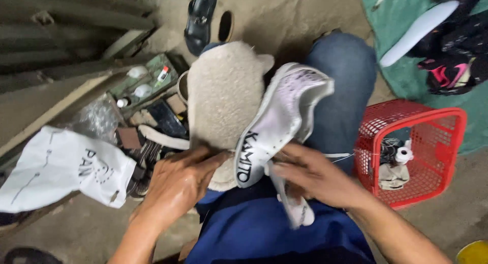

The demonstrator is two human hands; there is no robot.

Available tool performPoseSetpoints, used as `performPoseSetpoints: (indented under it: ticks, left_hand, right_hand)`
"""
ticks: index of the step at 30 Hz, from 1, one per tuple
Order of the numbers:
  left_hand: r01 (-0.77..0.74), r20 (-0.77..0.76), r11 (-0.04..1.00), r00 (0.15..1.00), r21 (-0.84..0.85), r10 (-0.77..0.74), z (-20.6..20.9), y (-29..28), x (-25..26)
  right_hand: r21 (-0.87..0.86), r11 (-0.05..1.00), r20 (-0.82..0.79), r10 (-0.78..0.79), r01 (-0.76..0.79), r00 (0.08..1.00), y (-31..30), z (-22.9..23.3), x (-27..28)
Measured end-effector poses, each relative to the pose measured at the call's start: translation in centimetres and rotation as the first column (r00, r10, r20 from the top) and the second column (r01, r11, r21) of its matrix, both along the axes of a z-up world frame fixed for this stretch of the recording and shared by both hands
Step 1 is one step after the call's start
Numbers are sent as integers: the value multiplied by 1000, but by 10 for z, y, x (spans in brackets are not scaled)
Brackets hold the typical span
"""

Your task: A person is hand-sewing the upper part of a white athletic shoe to its sole using a needle and thick thread.

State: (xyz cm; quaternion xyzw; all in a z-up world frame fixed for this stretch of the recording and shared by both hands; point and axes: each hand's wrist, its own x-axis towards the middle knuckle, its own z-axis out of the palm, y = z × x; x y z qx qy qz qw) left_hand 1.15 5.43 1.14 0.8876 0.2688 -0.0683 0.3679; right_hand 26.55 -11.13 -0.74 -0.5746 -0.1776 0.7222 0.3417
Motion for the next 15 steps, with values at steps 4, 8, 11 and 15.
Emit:
performPoseSetpoints:
  ticks: [4,8,11,15]
  left_hand:
    - [22,-172,998,985,-51,-31,0,7,-2]
    - [108,-167,993,981,40,-100,-7,10,2]
    - [127,-134,990,984,59,-119,-16,7,-3]
    - [60,-138,996,989,72,-49,-13,3,-2]
  right_hand:
    - [183,949,453,-314,257,834,-51,27,80]
    - [55,985,954,-99,162,283,-95,-3,119]
    - [230,959,973,-232,-164,6,-85,-6,83]
    - [438,787,893,-327,-435,309,-49,-19,29]
